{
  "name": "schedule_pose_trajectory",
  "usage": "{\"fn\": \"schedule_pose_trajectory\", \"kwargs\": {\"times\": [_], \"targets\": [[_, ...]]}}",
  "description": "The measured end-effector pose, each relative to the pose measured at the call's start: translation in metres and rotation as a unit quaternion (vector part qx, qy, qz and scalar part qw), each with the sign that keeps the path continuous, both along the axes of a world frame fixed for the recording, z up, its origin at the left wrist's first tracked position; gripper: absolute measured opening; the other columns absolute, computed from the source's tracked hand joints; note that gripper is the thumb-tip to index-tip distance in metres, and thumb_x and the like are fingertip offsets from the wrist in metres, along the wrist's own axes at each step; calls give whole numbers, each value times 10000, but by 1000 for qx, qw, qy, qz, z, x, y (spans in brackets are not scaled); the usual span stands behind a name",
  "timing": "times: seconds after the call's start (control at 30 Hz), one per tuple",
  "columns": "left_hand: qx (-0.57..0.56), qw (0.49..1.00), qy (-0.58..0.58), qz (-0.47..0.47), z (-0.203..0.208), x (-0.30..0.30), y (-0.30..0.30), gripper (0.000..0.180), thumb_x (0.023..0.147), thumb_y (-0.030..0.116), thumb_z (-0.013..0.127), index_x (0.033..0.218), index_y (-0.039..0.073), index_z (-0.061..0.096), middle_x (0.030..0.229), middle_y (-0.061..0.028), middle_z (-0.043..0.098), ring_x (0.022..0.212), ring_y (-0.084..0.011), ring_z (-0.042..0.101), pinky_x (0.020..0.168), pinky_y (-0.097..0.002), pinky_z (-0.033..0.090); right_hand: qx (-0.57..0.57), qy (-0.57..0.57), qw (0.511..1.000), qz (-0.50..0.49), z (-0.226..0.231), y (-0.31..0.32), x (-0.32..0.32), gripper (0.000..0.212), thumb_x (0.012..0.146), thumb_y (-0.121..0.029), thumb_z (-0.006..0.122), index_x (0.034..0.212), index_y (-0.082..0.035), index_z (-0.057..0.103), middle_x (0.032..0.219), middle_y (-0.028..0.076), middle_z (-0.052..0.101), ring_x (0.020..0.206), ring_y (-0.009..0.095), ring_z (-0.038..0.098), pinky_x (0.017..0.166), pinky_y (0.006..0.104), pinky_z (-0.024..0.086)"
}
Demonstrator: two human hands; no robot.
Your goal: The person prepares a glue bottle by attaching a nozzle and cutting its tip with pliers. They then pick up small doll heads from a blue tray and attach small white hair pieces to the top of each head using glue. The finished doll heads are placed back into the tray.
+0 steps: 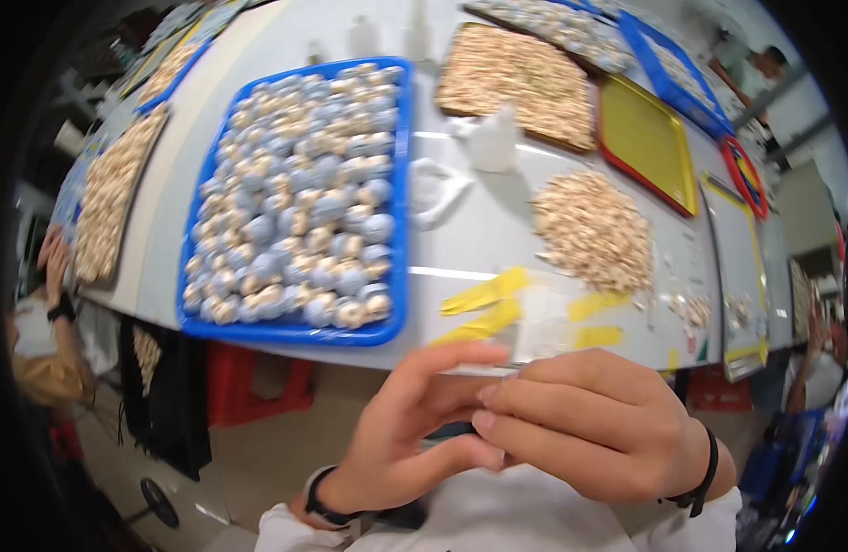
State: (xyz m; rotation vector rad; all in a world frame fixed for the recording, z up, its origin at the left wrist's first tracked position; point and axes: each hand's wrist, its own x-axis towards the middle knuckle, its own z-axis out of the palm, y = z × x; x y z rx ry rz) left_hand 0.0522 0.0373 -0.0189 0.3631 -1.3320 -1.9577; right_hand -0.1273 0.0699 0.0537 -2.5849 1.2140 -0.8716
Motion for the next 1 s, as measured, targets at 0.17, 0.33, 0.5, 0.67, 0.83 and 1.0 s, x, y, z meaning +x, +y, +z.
{"fn": "schedule_pose_trajectory", "kwargs": {"times": [0.17,0.33,0.5,0.67,0.83,1.0], "targets": [[-391,845,-307,195,23,14,-39,208,878,98,527,1030,-25,599,1000,-149,637,939,-247,615,820,-329,466,36,24,955,-294,24,53,-112,249,728,10,596,974,-24,604,918,77,605,816,196,590,718,299,477],[-429,715,-496,241,16,2,-83,301,878,-44,412,1132,14,563,1328,-105,450,1140,-233,491,905,-318,404,155,-50,783,-601,-6,139,-296,297,777,-22,542,1071,-41,582,1053,63,592,958,168,549,800,289,442],[-453,643,-550,280,0,19,-95,205,841,-31,485,1021,5,577,1220,-115,488,1059,-229,514,813,-287,442,91,-179,787,-583,-16,158,-306,334,805,-52,556,1139,-45,556,1091,64,580,1007,196,538,866,283,420],[-334,738,-522,268,-9,46,-124,121,835,20,548,950,15,511,951,-53,481,858,-127,487,681,-254,435,121,-209,837,-490,-4,103,-257,266,782,-56,578,1045,-33,602,999,69,602,956,143,548,824,264,425],[-272,775,-478,312,-2,58,-128,116,875,50,539,981,27,496,870,-6,459,816,-63,441,675,-197,362,245,-7,896,-371,-24,38,-234,198,700,-40,621,896,-24,600,869,60,583,806,161,551,697,276,441],[-290,804,-367,368,8,37,-86,230,863,189,591,1004,38,492,958,-53,484,785,-95,432,695,-234,359,262,30,917,-299,-56,18,-229,138,664,6,633,786,-4,569,760,69,551,665,191,519,605,287,417]]}}
